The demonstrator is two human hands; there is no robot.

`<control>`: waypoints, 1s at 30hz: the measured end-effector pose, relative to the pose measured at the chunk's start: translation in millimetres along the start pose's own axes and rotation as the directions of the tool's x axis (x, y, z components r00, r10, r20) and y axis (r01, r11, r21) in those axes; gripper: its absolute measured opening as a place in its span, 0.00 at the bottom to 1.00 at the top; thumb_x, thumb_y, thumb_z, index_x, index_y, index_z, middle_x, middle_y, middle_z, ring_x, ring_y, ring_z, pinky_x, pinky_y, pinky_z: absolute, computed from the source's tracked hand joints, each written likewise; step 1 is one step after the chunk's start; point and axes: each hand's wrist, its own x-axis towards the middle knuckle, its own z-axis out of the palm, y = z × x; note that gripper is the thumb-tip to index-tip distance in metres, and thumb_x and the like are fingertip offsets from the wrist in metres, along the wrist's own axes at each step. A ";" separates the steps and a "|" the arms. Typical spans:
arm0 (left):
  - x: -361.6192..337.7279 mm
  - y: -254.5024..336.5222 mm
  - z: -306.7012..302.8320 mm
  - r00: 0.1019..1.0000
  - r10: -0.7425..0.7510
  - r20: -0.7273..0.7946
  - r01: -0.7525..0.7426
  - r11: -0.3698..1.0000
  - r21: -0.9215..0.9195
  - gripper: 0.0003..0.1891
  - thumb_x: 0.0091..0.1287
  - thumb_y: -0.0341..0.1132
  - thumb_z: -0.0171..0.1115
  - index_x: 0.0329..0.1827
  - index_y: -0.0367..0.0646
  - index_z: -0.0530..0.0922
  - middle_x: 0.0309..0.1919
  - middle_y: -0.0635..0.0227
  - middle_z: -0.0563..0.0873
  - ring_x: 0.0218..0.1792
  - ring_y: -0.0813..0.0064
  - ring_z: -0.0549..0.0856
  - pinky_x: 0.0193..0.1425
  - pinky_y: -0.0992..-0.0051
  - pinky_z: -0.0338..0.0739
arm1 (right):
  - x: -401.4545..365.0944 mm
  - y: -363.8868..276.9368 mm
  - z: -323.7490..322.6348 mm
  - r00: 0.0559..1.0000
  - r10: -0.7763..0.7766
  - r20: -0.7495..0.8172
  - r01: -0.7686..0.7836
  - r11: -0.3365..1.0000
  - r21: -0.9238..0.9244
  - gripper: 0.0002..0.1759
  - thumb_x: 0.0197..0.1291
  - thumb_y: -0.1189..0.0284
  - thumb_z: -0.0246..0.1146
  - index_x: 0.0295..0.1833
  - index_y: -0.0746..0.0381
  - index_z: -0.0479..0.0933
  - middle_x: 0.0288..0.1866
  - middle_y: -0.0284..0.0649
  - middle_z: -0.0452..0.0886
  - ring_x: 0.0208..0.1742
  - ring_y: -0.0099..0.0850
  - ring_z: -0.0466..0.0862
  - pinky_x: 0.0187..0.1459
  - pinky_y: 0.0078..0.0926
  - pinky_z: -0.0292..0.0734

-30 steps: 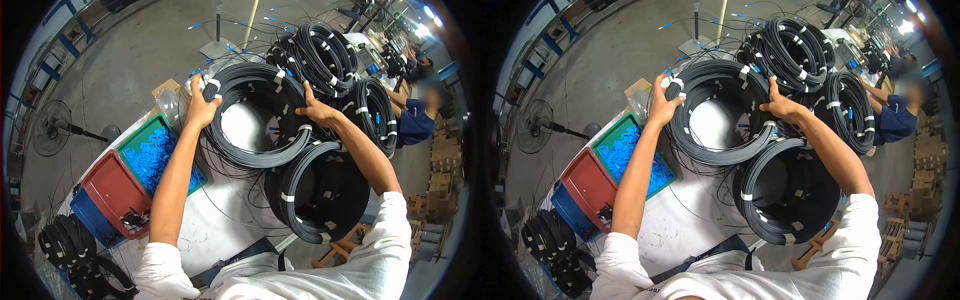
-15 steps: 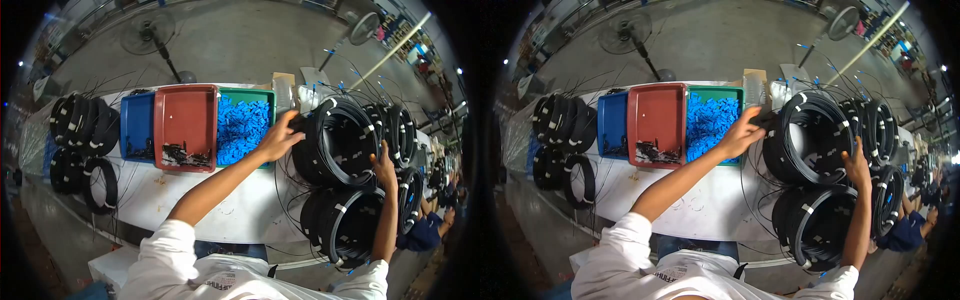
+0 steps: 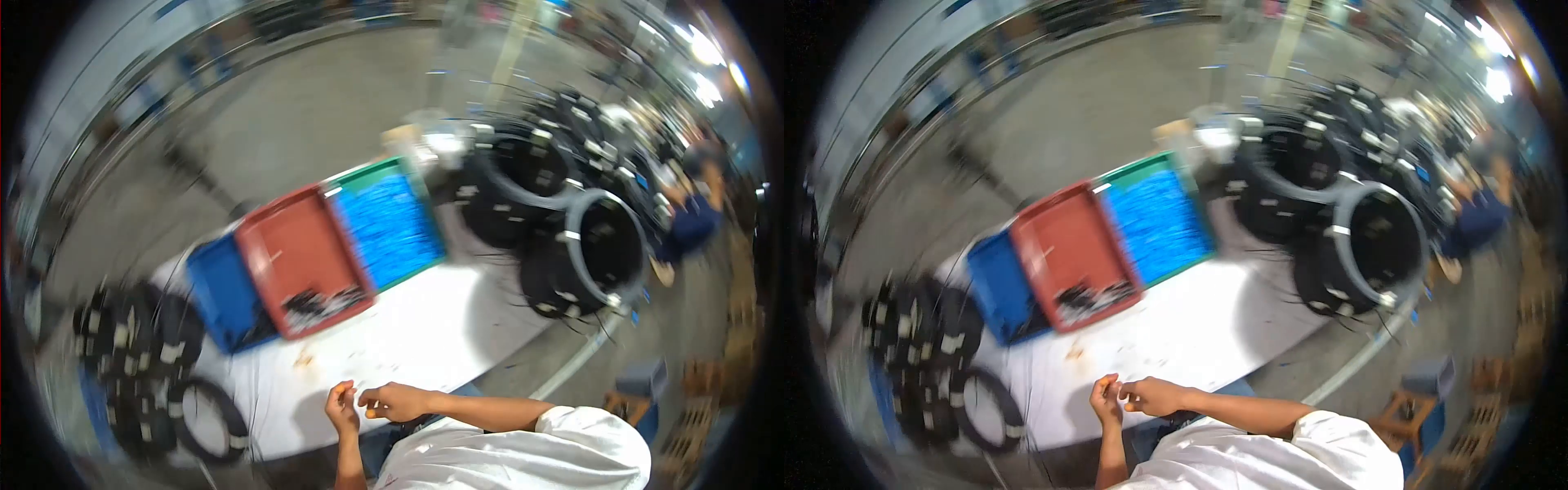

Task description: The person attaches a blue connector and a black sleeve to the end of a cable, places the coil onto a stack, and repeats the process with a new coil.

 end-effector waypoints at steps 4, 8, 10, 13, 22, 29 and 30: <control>-46.7 34.9 -100.9 0.937 0.057 -0.345 -0.068 0.998 -0.019 0.07 0.72 0.29 0.62 0.47 0.34 0.82 0.46 0.60 0.88 0.43 0.73 0.86 0.53 0.73 0.81 | 74.2 -12.2 82.7 0.975 -0.145 0.166 0.165 0.979 -0.117 0.16 0.69 0.72 0.62 0.59 0.64 0.77 0.47 0.49 0.87 0.45 0.41 0.87 0.49 0.36 0.81; -80.6 80.1 -211.2 0.762 0.322 -0.562 -0.279 0.946 0.165 0.08 0.72 0.28 0.62 0.49 0.34 0.81 0.48 0.58 0.88 0.43 0.75 0.86 0.52 0.76 0.79 | 170.6 -46.6 137.9 0.945 -0.202 0.258 0.231 0.969 -0.089 0.13 0.70 0.72 0.61 0.55 0.65 0.80 0.39 0.44 0.88 0.36 0.31 0.86 0.42 0.30 0.81; -100.5 107.3 -253.0 0.679 0.261 -0.686 -0.325 0.945 0.037 0.08 0.73 0.28 0.61 0.51 0.35 0.81 0.49 0.61 0.88 0.44 0.77 0.85 0.52 0.77 0.77 | 214.5 -62.2 168.1 0.940 -0.229 0.254 0.227 0.973 0.038 0.11 0.72 0.72 0.60 0.54 0.66 0.80 0.38 0.40 0.88 0.35 0.26 0.85 0.40 0.26 0.80; -121.0 110.8 -308.7 0.578 0.167 -0.799 -0.310 0.950 -0.027 0.07 0.73 0.28 0.60 0.51 0.36 0.79 0.50 0.63 0.85 0.46 0.77 0.83 0.57 0.75 0.77 | 261.1 -108.0 204.2 0.960 -0.159 0.230 0.144 0.986 0.080 0.11 0.73 0.72 0.58 0.52 0.67 0.79 0.39 0.39 0.88 0.35 0.22 0.84 0.36 0.22 0.76; -116.0 44.4 -399.4 0.397 0.052 -0.916 0.011 0.998 0.061 0.06 0.71 0.28 0.63 0.47 0.38 0.82 0.41 0.68 0.88 0.41 0.81 0.84 0.51 0.78 0.77 | 335.5 -118.0 262.8 0.960 -0.037 0.279 0.032 0.999 0.024 0.14 0.68 0.70 0.64 0.54 0.65 0.78 0.40 0.39 0.87 0.37 0.25 0.84 0.39 0.22 0.76; -45.4 -20.7 -387.5 0.421 -0.177 -0.890 0.222 0.971 -0.088 0.32 0.62 0.39 0.74 0.65 0.37 0.69 0.58 0.53 0.81 0.59 0.62 0.81 0.65 0.65 0.73 | 396.9 -63.2 261.2 0.814 -0.429 -0.390 0.102 0.769 -0.631 0.41 0.50 0.67 0.78 0.65 0.72 0.67 0.59 0.62 0.78 0.58 0.51 0.81 0.62 0.41 0.74; -34.0 -29.6 -382.7 0.289 -0.053 -0.956 0.176 0.984 -0.001 0.39 0.60 0.42 0.76 0.69 0.36 0.64 0.65 0.48 0.75 0.66 0.56 0.76 0.71 0.62 0.68 | 410.8 -54.6 258.3 0.784 -0.453 -0.424 0.108 0.773 -0.625 0.49 0.46 0.65 0.80 0.69 0.73 0.63 0.62 0.66 0.73 0.61 0.54 0.77 0.65 0.43 0.70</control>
